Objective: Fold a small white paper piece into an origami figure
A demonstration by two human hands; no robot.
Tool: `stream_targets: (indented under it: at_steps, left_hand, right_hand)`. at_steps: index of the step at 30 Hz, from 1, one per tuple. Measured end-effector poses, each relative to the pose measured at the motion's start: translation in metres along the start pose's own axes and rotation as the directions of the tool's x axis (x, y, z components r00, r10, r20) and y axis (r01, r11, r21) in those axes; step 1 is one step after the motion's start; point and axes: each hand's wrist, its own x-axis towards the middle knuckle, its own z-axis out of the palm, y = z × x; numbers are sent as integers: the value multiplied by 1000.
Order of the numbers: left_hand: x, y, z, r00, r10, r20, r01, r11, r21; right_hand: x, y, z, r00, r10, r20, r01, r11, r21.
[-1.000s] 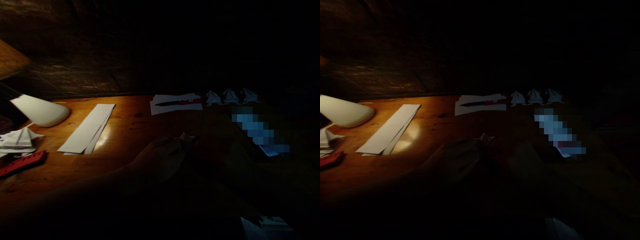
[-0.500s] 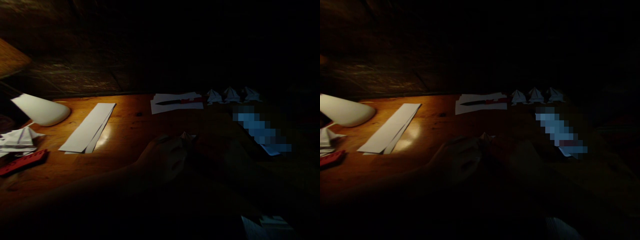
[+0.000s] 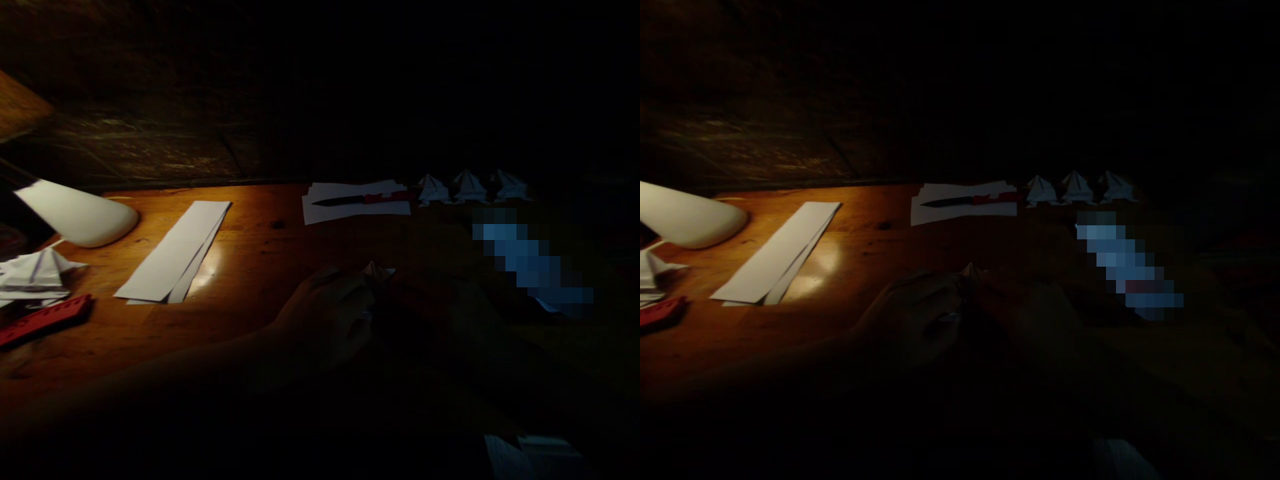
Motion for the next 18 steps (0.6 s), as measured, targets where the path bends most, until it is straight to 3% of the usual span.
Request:
stream_targets:
  at_steps: [4, 11, 18]
  left_hand:
    - [0, -1, 1, 1000, 10, -12, -10, 1000, 6]
    - [2, 0, -2, 1000, 6, 6, -6, 999, -34]
    - [1, -1, 0, 1000, -4, 16, 5, 999, -50]
  right_hand:
    - [1, 0, 2, 1000, 9, -9, -8, 997, 71]
    - [3, -7, -4, 999, 29, -33, -33, 994, -100]
    - [2, -6, -6, 997, 15, -75, -20, 997, -70]
